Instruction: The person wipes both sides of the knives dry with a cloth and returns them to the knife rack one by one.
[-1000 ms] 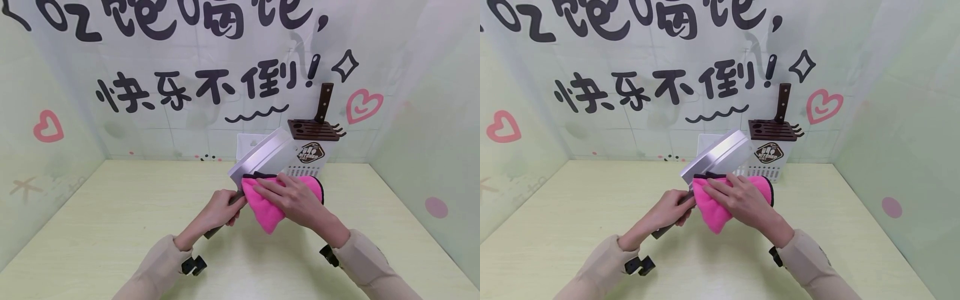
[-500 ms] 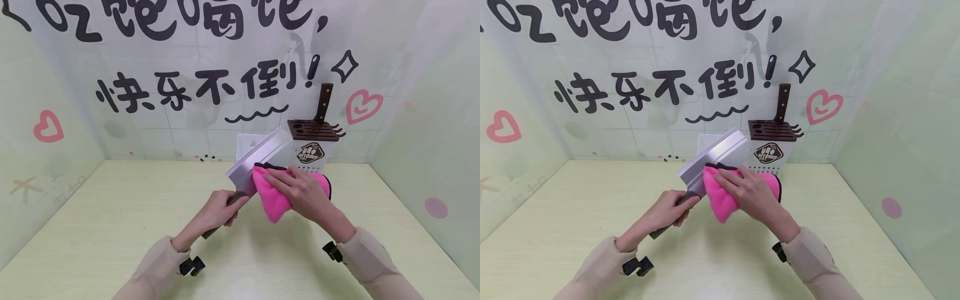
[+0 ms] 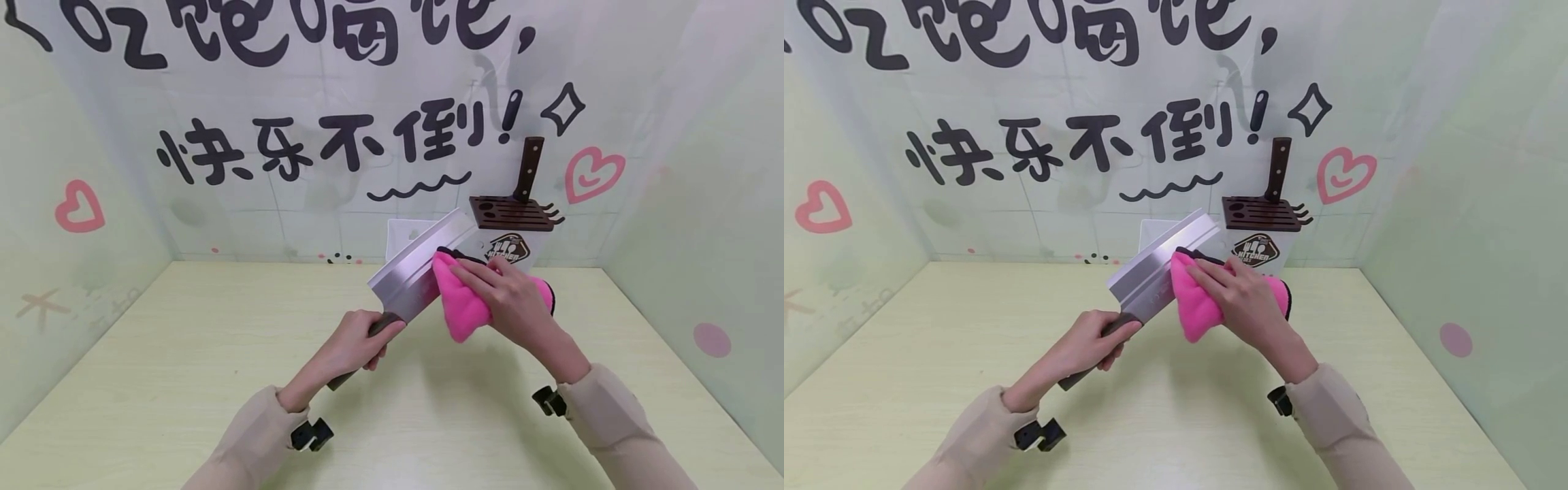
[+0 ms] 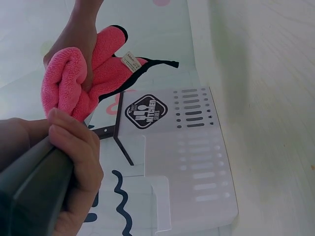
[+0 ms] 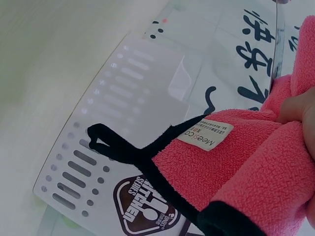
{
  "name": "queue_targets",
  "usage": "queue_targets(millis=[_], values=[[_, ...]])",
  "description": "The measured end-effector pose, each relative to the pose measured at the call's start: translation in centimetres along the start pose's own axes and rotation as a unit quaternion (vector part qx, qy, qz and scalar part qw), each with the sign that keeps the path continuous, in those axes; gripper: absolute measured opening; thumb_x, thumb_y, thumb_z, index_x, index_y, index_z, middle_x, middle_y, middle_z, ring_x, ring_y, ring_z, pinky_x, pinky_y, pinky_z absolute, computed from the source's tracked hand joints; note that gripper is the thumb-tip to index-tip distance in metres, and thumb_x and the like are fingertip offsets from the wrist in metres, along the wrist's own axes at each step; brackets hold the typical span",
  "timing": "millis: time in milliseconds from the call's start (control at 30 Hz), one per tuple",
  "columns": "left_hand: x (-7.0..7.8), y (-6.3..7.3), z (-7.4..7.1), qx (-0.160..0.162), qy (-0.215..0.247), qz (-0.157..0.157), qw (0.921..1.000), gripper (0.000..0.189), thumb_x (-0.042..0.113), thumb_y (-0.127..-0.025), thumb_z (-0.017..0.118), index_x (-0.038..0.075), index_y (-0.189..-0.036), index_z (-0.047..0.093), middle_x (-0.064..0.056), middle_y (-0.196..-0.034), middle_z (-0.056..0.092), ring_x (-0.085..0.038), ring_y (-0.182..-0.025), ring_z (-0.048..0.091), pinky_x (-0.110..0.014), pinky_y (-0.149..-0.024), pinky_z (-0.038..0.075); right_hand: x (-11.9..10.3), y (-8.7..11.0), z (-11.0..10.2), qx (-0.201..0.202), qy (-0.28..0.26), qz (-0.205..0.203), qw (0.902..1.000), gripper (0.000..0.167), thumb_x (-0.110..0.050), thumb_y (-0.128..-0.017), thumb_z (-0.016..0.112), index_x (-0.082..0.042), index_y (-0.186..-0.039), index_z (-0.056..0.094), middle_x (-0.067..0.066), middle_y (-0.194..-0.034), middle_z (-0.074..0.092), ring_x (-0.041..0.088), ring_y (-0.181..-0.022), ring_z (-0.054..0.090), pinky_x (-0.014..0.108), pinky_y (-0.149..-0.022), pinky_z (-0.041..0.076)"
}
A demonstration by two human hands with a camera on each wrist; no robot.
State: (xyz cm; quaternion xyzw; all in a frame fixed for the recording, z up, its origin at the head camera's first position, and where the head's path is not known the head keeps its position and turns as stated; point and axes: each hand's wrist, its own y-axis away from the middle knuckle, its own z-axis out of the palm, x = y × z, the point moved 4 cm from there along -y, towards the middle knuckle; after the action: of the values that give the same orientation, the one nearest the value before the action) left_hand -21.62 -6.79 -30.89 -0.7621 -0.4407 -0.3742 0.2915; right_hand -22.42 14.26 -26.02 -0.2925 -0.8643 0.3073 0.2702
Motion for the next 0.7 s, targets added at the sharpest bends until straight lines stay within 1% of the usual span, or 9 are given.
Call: queue_targets(millis=[100, 267, 467, 700], values=[[0.0, 0.0, 0.0, 0.001, -0.002, 0.003, 1.0, 0.037, 0.03, -0.09, 0.052, 0.003, -0.065, 0.049, 0.001, -0.047, 0.046, -0.007, -0.035, 0.043, -0.024, -0.037, 0.036, 0.4, 0.1, -0.1, -0.002, 0.0, 0.01, 0.9999, 0.068, -0.003, -0.053, 0.082, -0.005, -0.116, 0.058, 0.012, -0.11, 0.06, 0.028, -0.077, 0.049, 0.032, -0.056, 0.048], [0.0, 0.1, -0.1, 0.0, -0.005, 0.013, 0.9999, 0.037, 0.03, -0.09, 0.051, 0.003, -0.065, 0.049, 0.002, -0.047, 0.046, -0.007, -0.035, 0.043, -0.024, -0.037, 0.035, 1.2, 0.2, -0.1, -0.001, -0.003, 0.032, 0.9995, 0.075, -0.003, -0.048, 0.084, -0.004, -0.118, 0.057, 0.015, -0.11, 0.058, 0.028, -0.078, 0.048, 0.033, -0.057, 0.047], [0.0, 0.2, -0.1, -0.002, -0.004, 0.014, 0.9999, 0.037, 0.03, -0.09, 0.051, 0.003, -0.065, 0.049, 0.002, -0.047, 0.046, -0.007, -0.035, 0.044, -0.023, -0.037, 0.034, 1.8, 0.5, 0.0, 0.001, 0.003, 0.053, 0.9986, 0.078, -0.002, -0.048, 0.085, -0.003, -0.12, 0.054, 0.018, -0.111, 0.058, 0.03, -0.079, 0.047, 0.035, -0.061, 0.047], [-0.3, 0.1, 0.0, -0.008, -0.009, 0.018, 0.9998, 0.037, 0.03, -0.09, 0.051, 0.002, -0.066, 0.049, 0.001, -0.047, 0.046, -0.007, -0.035, 0.044, -0.024, -0.037, 0.035, 2.4, 0.8, -0.1, 0.004, 0.001, 0.082, 0.9966, 0.077, -0.001, -0.048, 0.084, -0.004, -0.119, 0.055, 0.017, -0.112, 0.057, 0.029, -0.077, 0.046, 0.035, -0.053, 0.047]])
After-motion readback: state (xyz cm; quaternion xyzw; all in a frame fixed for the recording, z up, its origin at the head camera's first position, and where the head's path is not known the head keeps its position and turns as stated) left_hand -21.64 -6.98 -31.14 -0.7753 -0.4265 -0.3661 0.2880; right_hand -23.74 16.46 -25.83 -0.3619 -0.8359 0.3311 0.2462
